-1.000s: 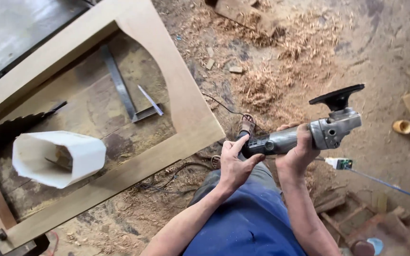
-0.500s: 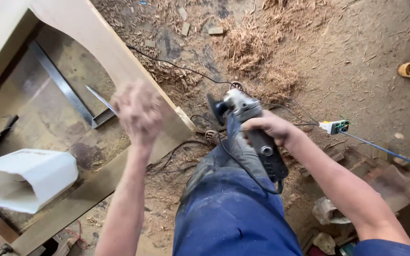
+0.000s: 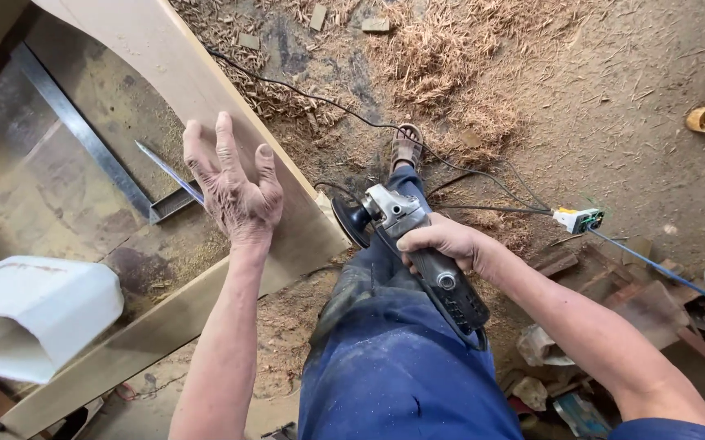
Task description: Cutting and sanding wooden components in a workshop using power tools
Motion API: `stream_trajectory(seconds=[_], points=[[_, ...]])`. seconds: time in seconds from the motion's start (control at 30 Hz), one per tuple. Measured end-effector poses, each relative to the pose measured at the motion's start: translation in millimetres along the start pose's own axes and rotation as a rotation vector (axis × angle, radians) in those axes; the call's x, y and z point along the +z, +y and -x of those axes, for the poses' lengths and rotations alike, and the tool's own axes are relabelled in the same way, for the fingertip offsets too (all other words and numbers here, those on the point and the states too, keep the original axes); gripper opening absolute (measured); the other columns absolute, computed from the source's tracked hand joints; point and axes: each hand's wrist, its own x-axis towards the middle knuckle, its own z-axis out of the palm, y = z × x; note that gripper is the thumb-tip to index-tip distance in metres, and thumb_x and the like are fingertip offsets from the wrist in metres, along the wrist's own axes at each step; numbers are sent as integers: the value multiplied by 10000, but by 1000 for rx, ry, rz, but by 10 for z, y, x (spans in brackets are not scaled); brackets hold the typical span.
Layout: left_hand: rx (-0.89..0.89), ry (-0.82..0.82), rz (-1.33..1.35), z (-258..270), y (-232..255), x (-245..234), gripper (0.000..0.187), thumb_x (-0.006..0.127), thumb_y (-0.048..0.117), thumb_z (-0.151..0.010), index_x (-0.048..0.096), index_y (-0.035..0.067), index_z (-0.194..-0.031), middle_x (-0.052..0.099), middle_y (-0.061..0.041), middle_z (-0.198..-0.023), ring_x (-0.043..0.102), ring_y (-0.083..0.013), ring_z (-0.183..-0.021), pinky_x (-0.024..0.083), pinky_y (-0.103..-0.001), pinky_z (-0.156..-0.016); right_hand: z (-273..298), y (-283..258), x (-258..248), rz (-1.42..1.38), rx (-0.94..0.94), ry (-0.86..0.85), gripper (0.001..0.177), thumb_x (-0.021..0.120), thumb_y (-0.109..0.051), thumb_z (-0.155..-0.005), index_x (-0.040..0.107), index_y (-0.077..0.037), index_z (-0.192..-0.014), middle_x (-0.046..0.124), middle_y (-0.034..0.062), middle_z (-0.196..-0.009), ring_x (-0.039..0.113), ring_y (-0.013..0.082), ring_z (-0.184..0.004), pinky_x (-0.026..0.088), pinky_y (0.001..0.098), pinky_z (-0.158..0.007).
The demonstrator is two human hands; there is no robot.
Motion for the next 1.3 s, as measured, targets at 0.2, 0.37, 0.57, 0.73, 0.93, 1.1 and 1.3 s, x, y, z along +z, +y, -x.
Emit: stream_trajectory(seconds=[0.2,0.37,0.57,0.73,0.93,1.1,1.3], points=[[26,-29,-19,-32,-19,4,569,648,340,-1062,460,170,-1572,288,-242,-1549,345,-499,-1465,386,-634,-1153,-178,59,-61,3,43,20,168,808,-45,-700,700,52,-783,678,264,-613,735,358,-542,629,469,-536],[6,-68,-36,-46,-5,-4,601,660,335,-1056,443,157,-1587,274,-251,-1563,345,-507,-1474,403,-638,-1148,-133,-159,61,28,69,41,150,813,-41,-691,701,54,-724,682,231,-588,729,315,-516,625,428,-505],[44,-43,-18,-88,31,-17,587,590,372,-1068,451,108,-1573,308,-290,-1537,347,-542,-1456,372,-617,-1170,-216,-350,143,53,81,51,126,790,-40,-711,700,48,-715,684,215,-582,726,301,-508,621,416,-501],[46,-39,-16,-91,16,0,588,595,374,-1066,456,100,-1568,311,-295,-1539,339,-541,-1461,353,-620,-1182,-260,-427,179,82,60,34,123,788,-16,-682,701,69,-665,677,211,-564,732,308,-514,624,408,-503],[49,-32,-24,-89,11,-26,584,564,403,-1081,447,125,-1581,306,-280,-1555,340,-523,-1473,404,-621,-1155,-167,-419,206,123,42,50,89,786,32,-643,713,83,-645,679,214,-558,732,305,-510,625,401,-506],[35,-34,-16,-93,11,-36,571,556,395,-1084,438,146,-1584,299,-271,-1563,343,-515,-1479,435,-633,-1142,-137,-495,261,125,-15,36,92,776,60,-622,693,99,-628,631,218,-519,703,310,-470,615,419,-484],[23,-45,8,-58,-67,-16,586,599,378,-1074,425,186,-1600,260,-269,-1590,371,-513,-1470,488,-653,-1106,-105,-341,236,168,-34,12,108,768,10,-651,715,95,-608,649,220,-523,698,286,-487,617,426,-501]])
